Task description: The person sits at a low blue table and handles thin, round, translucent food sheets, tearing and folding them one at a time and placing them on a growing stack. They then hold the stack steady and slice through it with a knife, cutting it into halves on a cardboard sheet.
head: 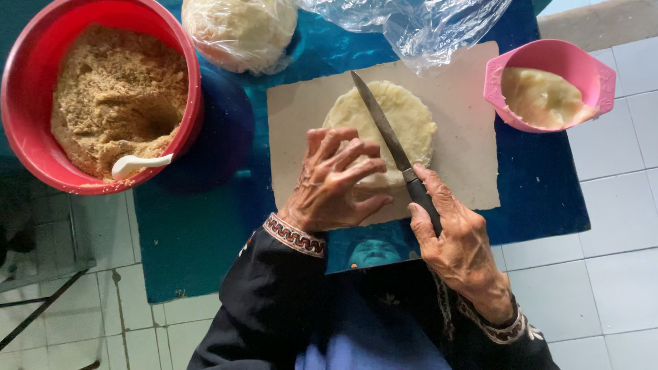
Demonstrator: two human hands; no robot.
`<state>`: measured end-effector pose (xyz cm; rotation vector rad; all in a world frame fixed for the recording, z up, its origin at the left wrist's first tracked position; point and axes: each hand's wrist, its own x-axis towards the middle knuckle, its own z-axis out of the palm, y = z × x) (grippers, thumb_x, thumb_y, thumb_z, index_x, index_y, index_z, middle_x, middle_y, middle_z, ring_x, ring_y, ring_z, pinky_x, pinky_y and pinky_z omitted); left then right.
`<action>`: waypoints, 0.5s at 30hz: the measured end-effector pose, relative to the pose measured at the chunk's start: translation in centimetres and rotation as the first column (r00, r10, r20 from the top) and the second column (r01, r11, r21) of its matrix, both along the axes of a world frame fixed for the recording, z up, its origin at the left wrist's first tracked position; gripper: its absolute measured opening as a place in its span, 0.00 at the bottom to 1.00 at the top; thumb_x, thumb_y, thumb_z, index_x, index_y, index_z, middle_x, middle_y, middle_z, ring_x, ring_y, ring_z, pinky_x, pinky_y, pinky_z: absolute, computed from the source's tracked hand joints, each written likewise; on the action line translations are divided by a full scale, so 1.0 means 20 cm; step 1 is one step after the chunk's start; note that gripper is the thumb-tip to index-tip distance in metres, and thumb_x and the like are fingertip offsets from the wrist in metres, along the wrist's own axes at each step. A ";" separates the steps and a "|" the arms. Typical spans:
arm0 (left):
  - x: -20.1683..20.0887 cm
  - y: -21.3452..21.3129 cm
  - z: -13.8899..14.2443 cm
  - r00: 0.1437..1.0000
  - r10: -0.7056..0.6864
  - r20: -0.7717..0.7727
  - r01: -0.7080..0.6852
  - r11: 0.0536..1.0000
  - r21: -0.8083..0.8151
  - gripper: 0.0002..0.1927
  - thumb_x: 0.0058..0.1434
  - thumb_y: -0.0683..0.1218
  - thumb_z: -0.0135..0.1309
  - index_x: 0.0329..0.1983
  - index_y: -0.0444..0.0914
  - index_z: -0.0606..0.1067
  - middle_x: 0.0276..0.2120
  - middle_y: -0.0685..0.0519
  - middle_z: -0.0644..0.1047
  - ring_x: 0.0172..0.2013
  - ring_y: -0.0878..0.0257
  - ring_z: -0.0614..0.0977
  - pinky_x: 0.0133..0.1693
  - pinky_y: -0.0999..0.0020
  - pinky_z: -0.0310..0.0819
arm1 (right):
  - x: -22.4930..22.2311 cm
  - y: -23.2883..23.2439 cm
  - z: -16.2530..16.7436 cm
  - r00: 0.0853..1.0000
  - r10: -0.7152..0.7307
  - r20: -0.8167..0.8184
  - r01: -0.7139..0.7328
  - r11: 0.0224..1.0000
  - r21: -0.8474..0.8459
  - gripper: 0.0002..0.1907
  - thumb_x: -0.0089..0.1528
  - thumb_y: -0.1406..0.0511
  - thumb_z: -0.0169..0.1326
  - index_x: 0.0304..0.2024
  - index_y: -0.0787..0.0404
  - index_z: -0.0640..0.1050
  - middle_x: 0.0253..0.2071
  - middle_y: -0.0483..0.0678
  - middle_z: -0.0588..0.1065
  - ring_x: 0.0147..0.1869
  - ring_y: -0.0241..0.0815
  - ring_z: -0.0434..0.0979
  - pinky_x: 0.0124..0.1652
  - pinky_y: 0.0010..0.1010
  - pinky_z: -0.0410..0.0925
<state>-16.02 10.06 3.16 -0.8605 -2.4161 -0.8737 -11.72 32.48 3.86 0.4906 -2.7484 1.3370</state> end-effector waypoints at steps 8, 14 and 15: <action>0.08 0.06 -0.02 0.998 0.048 -0.049 -0.048 0.999 -0.005 0.11 0.57 0.47 0.67 0.38 0.43 0.76 0.43 0.57 0.76 0.49 0.57 0.78 0.54 0.54 0.63 | 0.00 0.01 0.03 0.997 -0.022 0.072 0.019 0.999 0.048 0.28 0.62 0.69 0.55 0.66 0.61 0.68 0.52 0.65 0.77 0.48 0.63 0.81 0.45 0.43 0.74; -0.02 0.07 -0.08 0.954 0.294 -0.052 -0.296 0.954 -0.044 0.21 0.63 0.48 0.63 0.56 0.36 0.75 0.57 0.48 0.75 0.59 0.50 0.74 0.60 0.53 0.64 | 0.02 -0.03 0.09 0.994 0.013 -0.109 -0.001 0.994 0.108 0.26 0.63 0.70 0.54 0.64 0.66 0.68 0.53 0.66 0.75 0.52 0.66 0.79 0.48 0.46 0.72; -0.04 0.07 -0.10 0.942 0.325 -0.085 -0.331 0.941 -0.074 0.25 0.62 0.48 0.62 0.61 0.34 0.74 0.61 0.45 0.74 0.62 0.47 0.72 0.62 0.52 0.63 | 0.02 -0.02 0.10 0.988 0.025 -0.152 -0.008 0.993 0.117 0.26 0.63 0.70 0.54 0.64 0.66 0.68 0.53 0.66 0.75 0.53 0.66 0.79 0.49 0.46 0.73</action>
